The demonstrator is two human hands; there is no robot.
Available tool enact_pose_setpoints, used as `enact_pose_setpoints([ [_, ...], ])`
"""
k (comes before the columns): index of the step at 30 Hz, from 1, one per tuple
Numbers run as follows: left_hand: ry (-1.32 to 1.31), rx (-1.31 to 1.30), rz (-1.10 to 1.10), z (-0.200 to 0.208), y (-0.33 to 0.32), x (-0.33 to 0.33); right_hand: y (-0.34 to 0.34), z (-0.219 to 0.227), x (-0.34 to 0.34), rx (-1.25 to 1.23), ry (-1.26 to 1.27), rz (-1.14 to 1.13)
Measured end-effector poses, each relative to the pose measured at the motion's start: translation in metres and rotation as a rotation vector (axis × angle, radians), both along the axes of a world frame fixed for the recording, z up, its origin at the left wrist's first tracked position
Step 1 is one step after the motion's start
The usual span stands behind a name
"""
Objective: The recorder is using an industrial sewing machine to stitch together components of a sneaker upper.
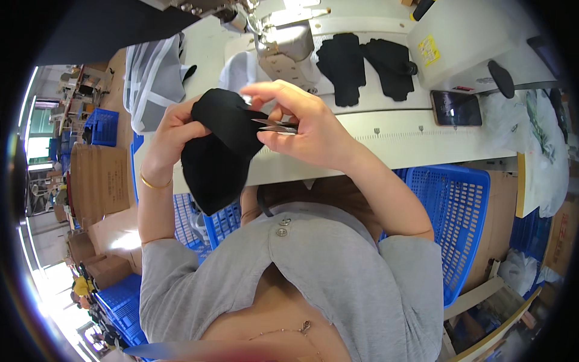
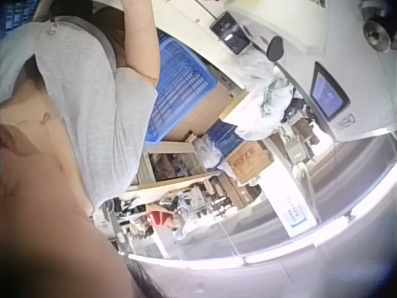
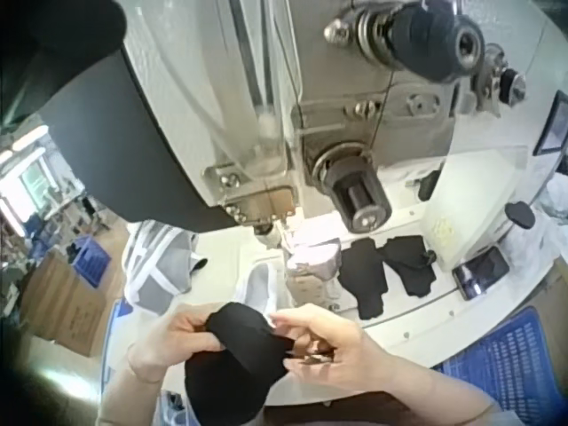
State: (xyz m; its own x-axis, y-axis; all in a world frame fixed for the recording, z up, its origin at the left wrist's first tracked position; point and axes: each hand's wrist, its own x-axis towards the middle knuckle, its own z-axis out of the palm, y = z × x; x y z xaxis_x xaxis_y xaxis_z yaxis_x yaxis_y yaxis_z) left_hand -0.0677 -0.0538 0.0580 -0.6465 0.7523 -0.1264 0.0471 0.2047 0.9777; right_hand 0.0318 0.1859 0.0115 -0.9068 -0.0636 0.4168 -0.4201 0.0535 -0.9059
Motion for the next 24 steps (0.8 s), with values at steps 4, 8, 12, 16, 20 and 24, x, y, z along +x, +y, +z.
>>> enact_pose_setpoints([
  [4,-0.013,-0.046,0.050,-0.016,-0.005,-0.003,0.026,-0.019,0.008,0.273,0.068,0.177],
  [8,0.080,-0.136,0.054,-0.023,-0.006,0.000,0.066,-0.014,0.028,0.411,-0.205,0.364],
  [12,0.343,-0.264,0.027,-0.024,0.019,0.024,0.026,0.007,0.016,0.100,-0.306,-0.033],
  [16,0.539,-0.293,-0.033,-0.034,0.037,0.033,-0.003,-0.020,-0.003,0.026,-0.389,0.000],
  [20,0.696,-0.082,-0.076,-0.045,0.031,0.037,0.009,-0.027,-0.001,0.101,-0.190,-0.054],
  [24,0.362,-0.147,0.044,-0.061,0.010,0.024,0.006,-0.044,0.002,-0.145,-0.370,-0.062],
])
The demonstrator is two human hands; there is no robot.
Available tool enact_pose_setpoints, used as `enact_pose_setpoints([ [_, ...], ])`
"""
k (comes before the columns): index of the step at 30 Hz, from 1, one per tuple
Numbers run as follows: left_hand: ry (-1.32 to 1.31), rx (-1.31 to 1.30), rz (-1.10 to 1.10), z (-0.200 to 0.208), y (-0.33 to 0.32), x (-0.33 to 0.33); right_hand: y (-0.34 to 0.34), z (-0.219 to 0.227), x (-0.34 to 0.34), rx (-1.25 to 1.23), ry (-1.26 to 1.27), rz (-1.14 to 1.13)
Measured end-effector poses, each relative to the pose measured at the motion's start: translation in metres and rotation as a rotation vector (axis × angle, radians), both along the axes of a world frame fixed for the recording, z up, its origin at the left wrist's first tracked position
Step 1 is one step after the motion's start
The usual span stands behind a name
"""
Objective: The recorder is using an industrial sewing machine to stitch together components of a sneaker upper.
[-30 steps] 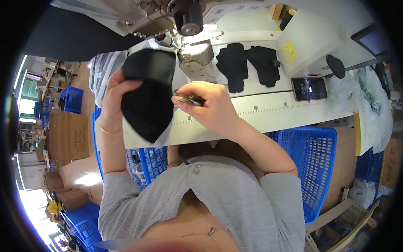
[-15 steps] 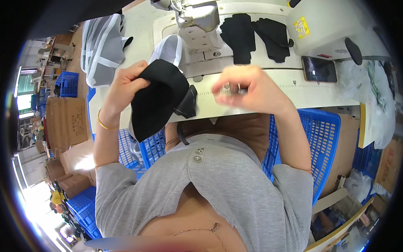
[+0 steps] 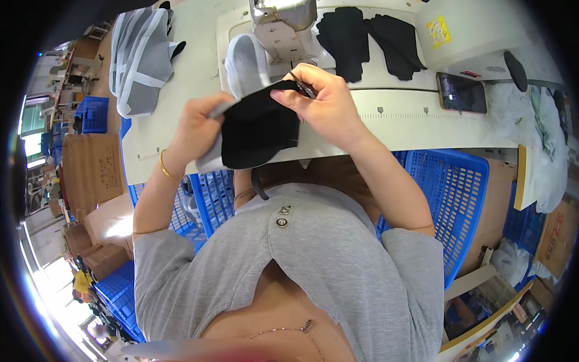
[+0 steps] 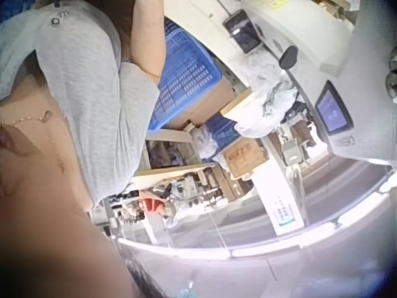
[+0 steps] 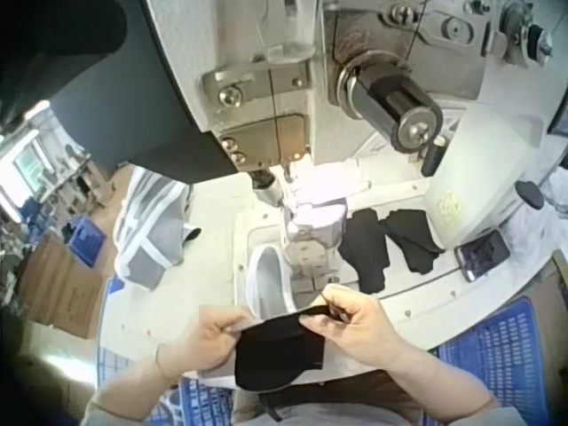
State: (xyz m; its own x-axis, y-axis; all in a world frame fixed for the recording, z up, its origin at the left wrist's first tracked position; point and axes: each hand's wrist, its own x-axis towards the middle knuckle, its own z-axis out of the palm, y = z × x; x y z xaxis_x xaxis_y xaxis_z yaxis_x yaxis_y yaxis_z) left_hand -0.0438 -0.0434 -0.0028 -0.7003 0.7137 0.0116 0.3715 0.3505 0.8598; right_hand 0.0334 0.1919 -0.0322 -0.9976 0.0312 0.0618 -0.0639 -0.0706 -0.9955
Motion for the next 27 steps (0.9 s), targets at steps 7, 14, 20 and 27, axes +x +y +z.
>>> enact_pose_setpoints([
  [7,0.021,0.134,0.131,0.009,0.008,0.001,-0.025,-0.013,-0.002,0.199,-0.011,-0.202],
  [14,0.092,0.084,0.462,-0.007,-0.007,0.004,0.041,-0.019,-0.004,0.384,0.118,-0.273],
  [20,0.111,-0.052,0.502,0.000,-0.007,-0.001,0.113,-0.033,-0.055,1.051,0.269,-0.400],
  [27,0.090,-0.039,0.508,-0.002,-0.019,-0.002,0.111,0.009,-0.069,1.280,-0.034,-0.265],
])
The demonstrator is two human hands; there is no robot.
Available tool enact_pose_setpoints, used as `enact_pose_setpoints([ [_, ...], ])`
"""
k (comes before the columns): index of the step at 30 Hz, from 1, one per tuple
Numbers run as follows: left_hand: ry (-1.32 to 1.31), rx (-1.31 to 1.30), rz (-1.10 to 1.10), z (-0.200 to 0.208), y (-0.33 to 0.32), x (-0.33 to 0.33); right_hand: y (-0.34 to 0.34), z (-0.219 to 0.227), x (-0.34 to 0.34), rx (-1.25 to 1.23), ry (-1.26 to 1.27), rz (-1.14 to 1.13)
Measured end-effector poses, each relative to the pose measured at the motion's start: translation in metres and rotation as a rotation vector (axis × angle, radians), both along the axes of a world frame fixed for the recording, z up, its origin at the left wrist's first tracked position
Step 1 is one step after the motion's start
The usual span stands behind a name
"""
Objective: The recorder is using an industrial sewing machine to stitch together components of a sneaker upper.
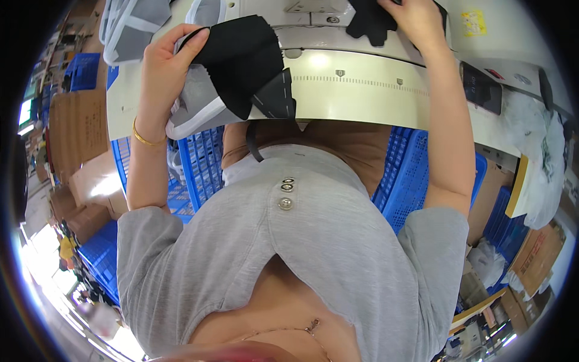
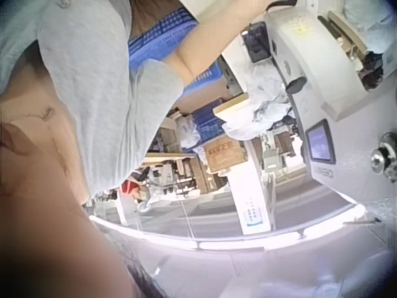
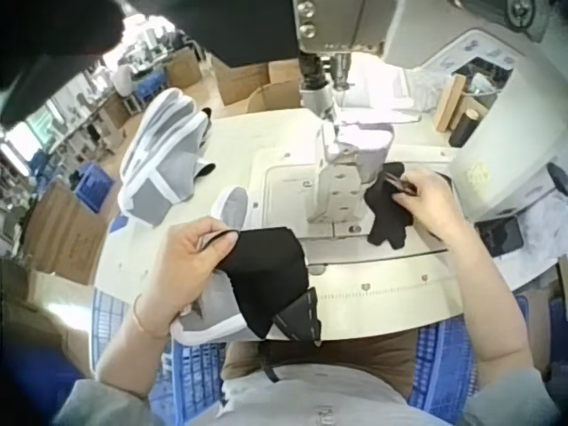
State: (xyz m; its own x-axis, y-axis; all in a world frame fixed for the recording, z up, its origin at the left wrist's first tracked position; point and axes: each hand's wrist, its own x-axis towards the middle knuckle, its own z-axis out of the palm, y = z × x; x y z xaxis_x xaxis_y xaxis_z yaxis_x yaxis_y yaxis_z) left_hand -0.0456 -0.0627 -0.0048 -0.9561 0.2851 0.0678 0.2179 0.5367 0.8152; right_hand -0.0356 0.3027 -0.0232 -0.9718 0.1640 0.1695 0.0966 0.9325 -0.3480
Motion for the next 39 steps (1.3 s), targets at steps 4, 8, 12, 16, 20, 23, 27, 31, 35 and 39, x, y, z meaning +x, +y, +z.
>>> enact_pose_setpoints([
  [4,-0.015,0.101,0.033,0.003,0.000,0.010,0.003,0.007,0.018,-0.191,0.239,0.184],
  [8,0.040,0.112,-0.008,0.007,0.009,0.020,-0.051,0.055,0.062,-0.804,0.053,0.433],
  [12,-0.063,0.156,-0.023,0.008,0.017,0.035,-0.127,0.053,0.085,-0.998,-0.042,0.560],
  [16,-0.174,0.311,-0.131,0.015,0.027,0.043,-0.136,0.047,0.076,-0.959,-0.074,0.385],
  [20,-0.383,0.461,-0.138,0.016,0.025,0.042,-0.134,0.047,0.072,-0.997,-0.147,0.315],
  [23,-0.488,0.551,-0.154,0.021,0.025,0.042,-0.134,0.046,0.070,-1.034,-0.135,0.322],
  [27,-0.494,0.568,-0.187,0.019,0.025,0.040,-0.133,0.043,0.070,-1.050,-0.132,0.289],
  [31,-0.415,0.494,-0.174,0.019,0.027,0.040,-0.134,0.044,0.070,-1.056,-0.132,0.298],
  [35,-0.395,0.448,-0.152,0.021,0.028,0.041,-0.134,0.043,0.070,-1.070,-0.151,0.285],
  [39,-0.372,0.437,-0.144,0.022,0.029,0.041,-0.134,0.041,0.069,-1.069,-0.142,0.287],
])
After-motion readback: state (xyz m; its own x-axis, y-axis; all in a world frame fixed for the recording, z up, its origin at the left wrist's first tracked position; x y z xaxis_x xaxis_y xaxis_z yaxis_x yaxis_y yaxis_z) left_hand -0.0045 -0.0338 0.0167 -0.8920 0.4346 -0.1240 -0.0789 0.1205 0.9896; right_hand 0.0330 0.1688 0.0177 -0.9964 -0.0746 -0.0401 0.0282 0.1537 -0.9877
